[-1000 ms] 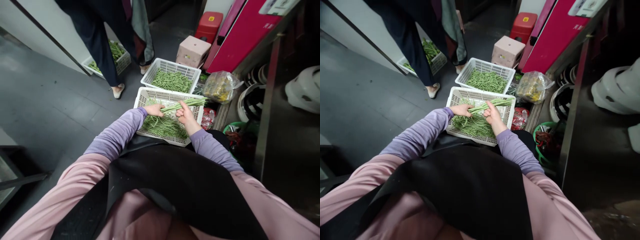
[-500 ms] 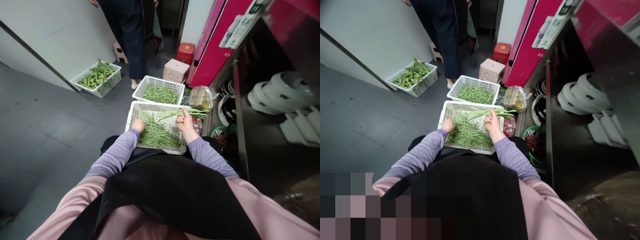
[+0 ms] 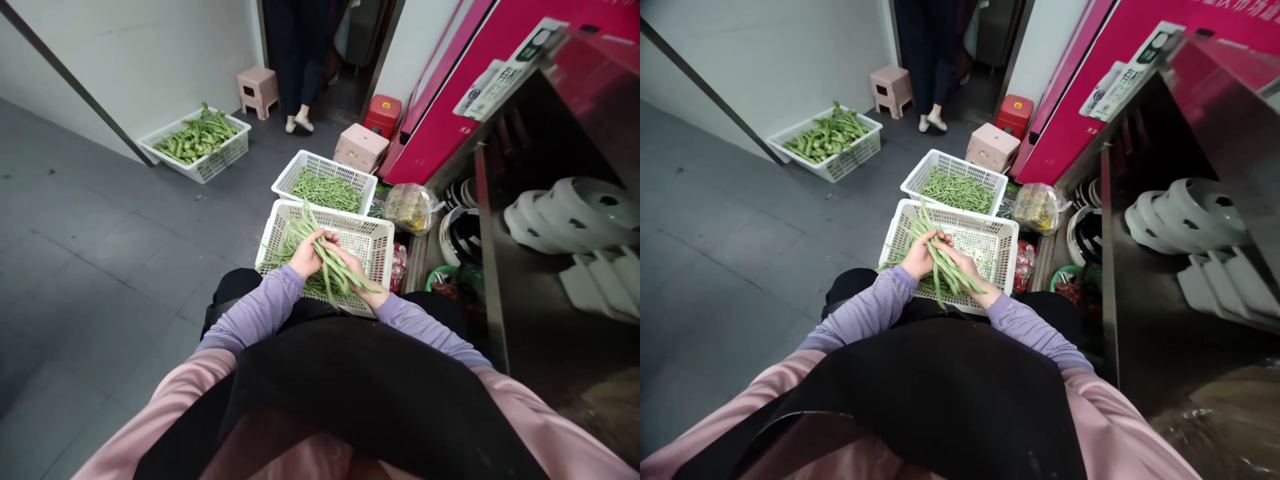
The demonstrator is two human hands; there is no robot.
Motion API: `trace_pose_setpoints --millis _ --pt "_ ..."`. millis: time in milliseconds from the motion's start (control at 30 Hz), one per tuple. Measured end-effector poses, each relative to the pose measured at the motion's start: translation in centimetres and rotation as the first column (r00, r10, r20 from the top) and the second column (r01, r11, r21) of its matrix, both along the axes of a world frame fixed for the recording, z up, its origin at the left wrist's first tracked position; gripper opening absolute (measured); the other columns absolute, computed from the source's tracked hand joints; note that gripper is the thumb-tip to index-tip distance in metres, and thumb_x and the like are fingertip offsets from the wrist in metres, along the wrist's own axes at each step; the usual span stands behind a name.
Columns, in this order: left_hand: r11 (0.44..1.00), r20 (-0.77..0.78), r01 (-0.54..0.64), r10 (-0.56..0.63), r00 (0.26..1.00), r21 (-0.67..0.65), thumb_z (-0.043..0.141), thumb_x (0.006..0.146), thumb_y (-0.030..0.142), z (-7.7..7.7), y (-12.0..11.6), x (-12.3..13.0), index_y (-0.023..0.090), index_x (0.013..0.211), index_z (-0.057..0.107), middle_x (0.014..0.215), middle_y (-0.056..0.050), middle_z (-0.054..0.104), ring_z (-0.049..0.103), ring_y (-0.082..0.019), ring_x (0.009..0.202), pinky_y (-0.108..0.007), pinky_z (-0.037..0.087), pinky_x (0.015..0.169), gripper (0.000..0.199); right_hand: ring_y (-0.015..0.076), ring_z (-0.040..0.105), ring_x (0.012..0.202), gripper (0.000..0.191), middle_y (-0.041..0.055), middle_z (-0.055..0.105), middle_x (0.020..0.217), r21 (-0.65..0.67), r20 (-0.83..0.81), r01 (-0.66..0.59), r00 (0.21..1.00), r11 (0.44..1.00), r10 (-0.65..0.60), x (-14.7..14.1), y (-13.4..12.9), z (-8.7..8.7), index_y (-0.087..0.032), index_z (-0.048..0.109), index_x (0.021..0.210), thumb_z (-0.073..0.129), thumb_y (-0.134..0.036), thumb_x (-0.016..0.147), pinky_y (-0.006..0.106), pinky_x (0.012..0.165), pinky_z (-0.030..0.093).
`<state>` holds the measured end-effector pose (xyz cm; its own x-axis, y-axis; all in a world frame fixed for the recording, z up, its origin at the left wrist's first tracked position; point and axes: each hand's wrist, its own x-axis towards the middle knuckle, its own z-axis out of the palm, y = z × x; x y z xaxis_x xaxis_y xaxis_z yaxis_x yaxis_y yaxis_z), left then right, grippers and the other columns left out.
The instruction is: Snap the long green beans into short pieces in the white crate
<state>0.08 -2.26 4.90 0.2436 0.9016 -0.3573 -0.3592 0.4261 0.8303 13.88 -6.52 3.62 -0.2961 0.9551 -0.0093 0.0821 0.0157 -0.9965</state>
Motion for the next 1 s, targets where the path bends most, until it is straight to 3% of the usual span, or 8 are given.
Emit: trace_pose_setpoints --millis 133,300,367,467,567,767,867,1000 --pt "0.999 0.048 0.044 -0.045 0.998 0.03 0.038 0.092 0.028 0.1 0.7 -1.2 0.014 0.088 0.061 0.109 -0.012 0.07 0.065 -0.021 0.11 -0.039 0.055 0.093 0.028 0.0256 0.062 0.1 0.044 0.0048 0.067 0.101 0.177 0.201 0.169 0.958 0.97 -0.203 1.8 0.4 -1.4 -0.028 0.069 0.111 0.075 -0.027 0.067 0.037 0.087 0.051" --pt "0.994 0.162 0.104 -0.11 0.981 0.045 0.039 0.09 0.018 0.6 1.0 -1.3 0.013 0.081 0.059 0.117 -0.013 0.067 0.063 -0.021 0.114 -0.038 0.055 0.095 0.022 0.0191 0.055 0.074 0.022 0.0013 0.058 0.074 0.251 0.155 0.491 0.83 0.834 -0.535 3.3 2.1 -0.9 -0.023 0.067 0.094 0.067 -0.033 0.075 0.033 0.073 0.048" --pt "0.993 0.12 0.099 -0.106 0.987 0.058 0.039 0.09 0.018 0.6 1.0 -1.2 0.013 0.084 0.06 0.116 -0.013 0.067 0.062 -0.021 0.116 -0.037 0.055 0.094 0.022 0.0201 0.055 0.077 0.017 0.003 0.061 0.076 0.192 0.164 0.438 0.868 0.878 -0.469 3.4 2.5 0.1 -0.022 0.067 0.08 0.067 -0.038 0.075 0.033 0.072 0.047" --pt "0.994 -0.01 0.067 -0.066 0.998 0.089 0.043 0.091 0.026 0.5 0.9 -1.1 0.013 0.09 0.062 0.113 -0.013 0.068 0.062 -0.021 0.116 -0.037 0.055 0.094 0.023 0.0208 0.057 0.077 0.02 0.0031 0.065 0.075 0.105 0.263 0.158 0.948 0.982 -0.18 2.8 2.1 1.6 -0.021 0.068 0.072 0.07 -0.04 0.074 0.034 0.075 0.045" --pt "0.996 -0.039 0.021 -0.017 0.999 0.085 0.047 0.091 0.032 0.1 1.1 -0.9 0.014 0.09 0.064 0.105 -0.012 0.069 0.064 -0.021 0.109 -0.037 0.055 0.093 0.025 0.0195 0.055 0.073 0.021 0.0021 0.065 0.072 0.046 0.302 0.064 0.951 0.997 -0.075 2.4 1.1 2.2 -0.02 0.069 0.069 0.073 -0.041 0.072 0.032 0.072 0.043" --pt "0.996 0.073 -0.088 0.088 0.993 0.006 0.062 0.084 0.031 -1.2 1.8 -1.1 0.013 0.078 0.063 0.072 -0.003 0.064 0.061 -0.011 0.067 -0.025 0.054 0.066 0.019 0.0107 0.038 0.049 0.029 -0.004 0.045 0.049 -0.226 0.169 0.021 0.986 0.974 0.018 3.4 0.0 1.0 -0.017 0.071 0.075 0.074 -0.046 0.074 0.025 0.049 0.03" --pt "0.984 0.017 -0.163 0.162 0.987 0.076 0.073 0.076 0.03 -1.6 2.2 -1.3 0.013 0.075 0.065 0.059 0.001 0.057 0.05 -0.007 0.05 -0.021 0.044 0.05 0.019 0.0072 0.026 0.043 0.031 -0.0078 0.036 0.046 -0.356 -0.013 -0.035 0.999 0.934 0.033 4.3 0.1 0.5 -0.015 0.071 0.084 0.074 -0.045 0.075 0.023 0.043 0.022" --pt "0.972 0.011 -0.164 0.165 0.986 0.169 0.08 0.071 0.035 -1.5 2.4 -1.6 0.014 0.073 0.065 0.051 0.003 0.049 0.044 -0.006 0.045 -0.021 0.039 0.045 0.026 0.0045 0.022 0.042 0.029 -0.0085 0.034 0.047 -0.461 -0.194 -0.166 0.977 0.872 0.084 5.3 0.1 0.4 -0.013 0.069 0.081 0.076 -0.04 0.073 0.021 0.04 0.019"
